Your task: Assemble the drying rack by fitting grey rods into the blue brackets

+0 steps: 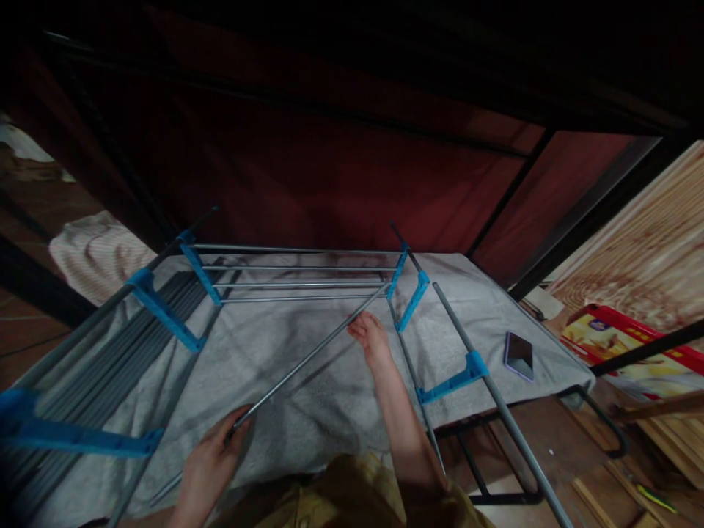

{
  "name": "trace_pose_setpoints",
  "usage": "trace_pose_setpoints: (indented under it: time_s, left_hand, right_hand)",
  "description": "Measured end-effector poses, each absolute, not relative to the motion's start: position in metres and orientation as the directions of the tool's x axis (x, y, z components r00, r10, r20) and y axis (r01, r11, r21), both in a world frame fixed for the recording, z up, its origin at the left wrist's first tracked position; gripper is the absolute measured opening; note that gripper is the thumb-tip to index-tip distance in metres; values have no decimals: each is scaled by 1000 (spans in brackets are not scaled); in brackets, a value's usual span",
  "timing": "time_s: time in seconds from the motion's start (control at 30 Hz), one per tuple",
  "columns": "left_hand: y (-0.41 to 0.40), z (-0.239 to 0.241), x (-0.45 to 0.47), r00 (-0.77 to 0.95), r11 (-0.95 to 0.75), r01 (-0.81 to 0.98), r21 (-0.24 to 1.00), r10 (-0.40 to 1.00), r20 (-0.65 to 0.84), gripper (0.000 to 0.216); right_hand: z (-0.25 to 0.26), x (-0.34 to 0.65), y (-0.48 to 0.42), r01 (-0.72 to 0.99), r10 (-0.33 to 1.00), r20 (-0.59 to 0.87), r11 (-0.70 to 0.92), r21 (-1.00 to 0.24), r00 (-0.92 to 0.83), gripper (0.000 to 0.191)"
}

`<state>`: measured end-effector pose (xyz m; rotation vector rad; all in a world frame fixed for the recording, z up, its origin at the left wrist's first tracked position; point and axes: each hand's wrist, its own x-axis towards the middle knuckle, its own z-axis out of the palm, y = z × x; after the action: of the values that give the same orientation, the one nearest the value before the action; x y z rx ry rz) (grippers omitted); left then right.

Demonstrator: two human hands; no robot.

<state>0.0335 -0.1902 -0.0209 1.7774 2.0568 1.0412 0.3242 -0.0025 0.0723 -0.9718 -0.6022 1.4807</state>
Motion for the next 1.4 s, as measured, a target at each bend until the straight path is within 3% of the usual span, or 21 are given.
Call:
trace_pose_setpoints:
  time_s: [0.3, 0.63, 0.8, 1.07, 1.4]
  left_hand:
    - [-190, -33, 19, -122, -58, 829, 556, 952, 281, 36]
    - [-175, 6, 28, 13, -76, 956, 283, 976, 218, 43]
    - [-163, 17, 30, 5, -47, 961, 273, 988, 152, 45]
    - [-152, -6, 20, 48, -86, 974, 208, 982, 181, 44]
    - [-139, 0, 23, 81, -114, 980, 165, 978, 193, 38]
  right_hand:
    - [48, 359, -12, -535, 955, -260, -148, -832, 140, 24]
    - [6, 395, -38, -517, 876, -382, -191, -835, 293, 21]
    - [-13, 401, -46, -512, 868, -421, -244, -824, 264, 21]
    - [-12, 394, -50, -560, 891, -360, -156, -814, 276, 29]
    - [-27, 405, -49, -594, 898, -381, -187, -782, 220, 17]
